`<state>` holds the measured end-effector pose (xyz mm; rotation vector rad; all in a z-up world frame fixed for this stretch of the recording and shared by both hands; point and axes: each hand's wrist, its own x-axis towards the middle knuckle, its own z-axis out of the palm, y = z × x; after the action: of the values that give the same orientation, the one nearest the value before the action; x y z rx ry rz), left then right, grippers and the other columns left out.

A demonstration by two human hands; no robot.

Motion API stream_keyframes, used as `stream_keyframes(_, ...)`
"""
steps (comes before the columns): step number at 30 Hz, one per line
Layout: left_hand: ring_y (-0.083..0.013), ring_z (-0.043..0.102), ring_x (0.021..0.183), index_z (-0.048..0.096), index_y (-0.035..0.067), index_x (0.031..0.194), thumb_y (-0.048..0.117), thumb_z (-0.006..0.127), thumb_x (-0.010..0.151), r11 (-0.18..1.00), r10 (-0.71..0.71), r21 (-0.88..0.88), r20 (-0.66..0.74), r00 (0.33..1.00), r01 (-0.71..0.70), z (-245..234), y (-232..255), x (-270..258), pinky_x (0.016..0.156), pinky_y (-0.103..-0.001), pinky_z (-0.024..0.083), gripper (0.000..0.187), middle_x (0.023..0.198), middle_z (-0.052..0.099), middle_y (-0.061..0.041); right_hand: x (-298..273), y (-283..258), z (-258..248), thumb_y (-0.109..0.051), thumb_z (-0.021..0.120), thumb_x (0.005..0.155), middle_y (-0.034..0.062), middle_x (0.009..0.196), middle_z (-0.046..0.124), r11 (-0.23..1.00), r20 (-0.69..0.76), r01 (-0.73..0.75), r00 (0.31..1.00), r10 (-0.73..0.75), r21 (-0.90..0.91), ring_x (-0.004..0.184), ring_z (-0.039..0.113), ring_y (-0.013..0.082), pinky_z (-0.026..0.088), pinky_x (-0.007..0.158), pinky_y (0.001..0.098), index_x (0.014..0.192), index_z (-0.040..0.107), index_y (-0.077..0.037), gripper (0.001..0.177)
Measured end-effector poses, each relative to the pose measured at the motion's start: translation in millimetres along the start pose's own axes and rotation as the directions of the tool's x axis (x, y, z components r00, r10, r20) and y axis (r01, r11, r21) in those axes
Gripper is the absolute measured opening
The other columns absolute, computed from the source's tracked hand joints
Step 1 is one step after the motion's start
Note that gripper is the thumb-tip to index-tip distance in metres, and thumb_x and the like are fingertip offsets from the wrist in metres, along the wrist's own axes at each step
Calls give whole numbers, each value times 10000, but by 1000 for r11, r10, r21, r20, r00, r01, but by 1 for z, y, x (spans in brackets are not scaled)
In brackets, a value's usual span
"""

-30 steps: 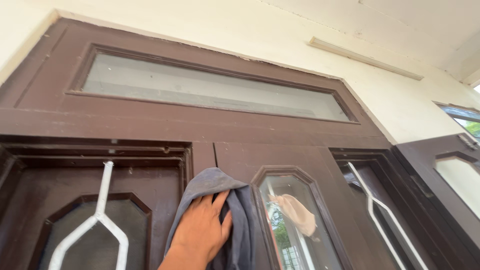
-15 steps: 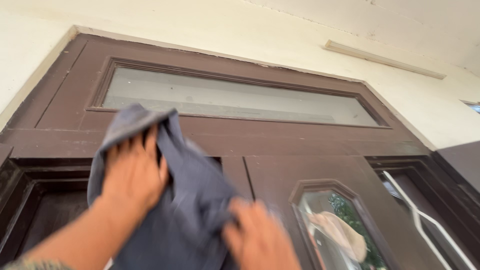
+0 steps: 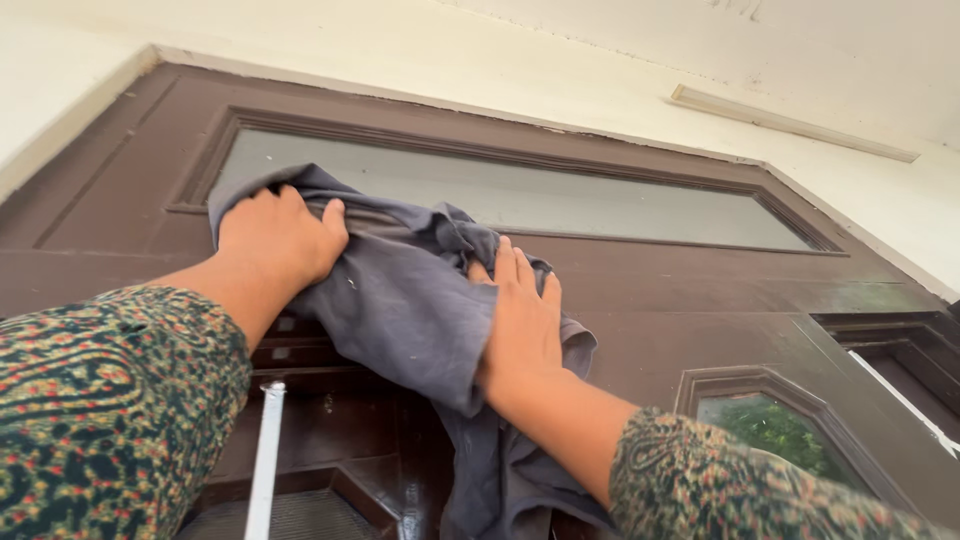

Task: The person wipes the upper frame and glass of a brown wooden door using a gray cloth. They repeatedly rub the top edge, corners, and glass pane with both hands, moving the cloth back and forth across the surface.

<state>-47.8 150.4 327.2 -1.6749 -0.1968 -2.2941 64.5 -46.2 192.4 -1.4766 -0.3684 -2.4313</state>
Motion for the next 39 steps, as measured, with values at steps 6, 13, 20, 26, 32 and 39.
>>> stream_keyframes(6, -358, 741, 927, 804, 80, 915, 363, 517, 929, 985, 167, -19, -112, 980, -171, 9, 71, -16, 794, -471, 571, 403, 974, 765, -183, -2, -18, -26, -164, 775, 703, 259, 1541, 392, 997, 173, -74, 982, 79, -32, 1425, 392, 371, 373, 1070, 516, 1326, 518, -29, 687)
stream_keyframes(13, -387, 701, 988, 758, 57, 1027, 398, 567, 857, 909, 214, -312, -216, 953, -275, 14, 109, -26, 817, -495, 549, 426, 1054, 722, -189, -7, -19, -36, -335, 629, 876, 180, 1371, 541, 979, 183, -185, 969, 166, 92, 1329, 480, 352, 413, 961, 523, 1369, 541, -131, 541)
stream_keyframes(20, -338, 693, 1025, 731, 86, 1029, 421, 504, 976, 980, 141, -123, -122, 983, -156, -33, -1, -27, 894, -490, 539, 408, 1077, 714, -127, -12, -11, -30, -371, 657, 769, 204, 1477, 498, 990, 98, -73, 992, 85, -118, 1391, 468, 325, 414, 1025, 487, 1210, 626, -81, 528)
stream_keyframes(26, -336, 681, 1072, 655, 87, 1199, 447, 414, 1059, 994, 77, 82, -41, 996, -73, -26, -80, -29, 909, -504, 531, 455, 1150, 701, -147, -14, -23, -32, -229, 568, 872, 222, 1461, 499, 995, -51, 94, 994, -95, -13, 1367, 471, 348, 365, 1102, 512, 1205, 654, -32, 395)
stream_keyframes(32, -342, 529, 1288, 479, 47, 1454, 517, 391, 1020, 996, -58, 52, -141, 988, 66, 7, -55, -34, 1051, -488, 403, 646, 1420, 553, -181, -12, -34, -55, -182, 585, 821, 218, 1439, 491, 995, 47, 56, 997, -60, 86, 1350, 464, 336, 357, 1105, 473, 1202, 643, -28, 415)
stream_keyframes(39, -351, 429, 1402, 359, 54, 1545, 600, 404, 980, 989, 138, -60, -12, 990, -138, -37, -66, -73, 1165, -461, 300, 787, 1502, 472, -212, -24, -30, -59, -6, 572, 685, 216, 1421, 496, 994, 100, 94, 990, -99, 49, 1379, 448, 346, 368, 1113, 441, 1327, 592, -44, 643)
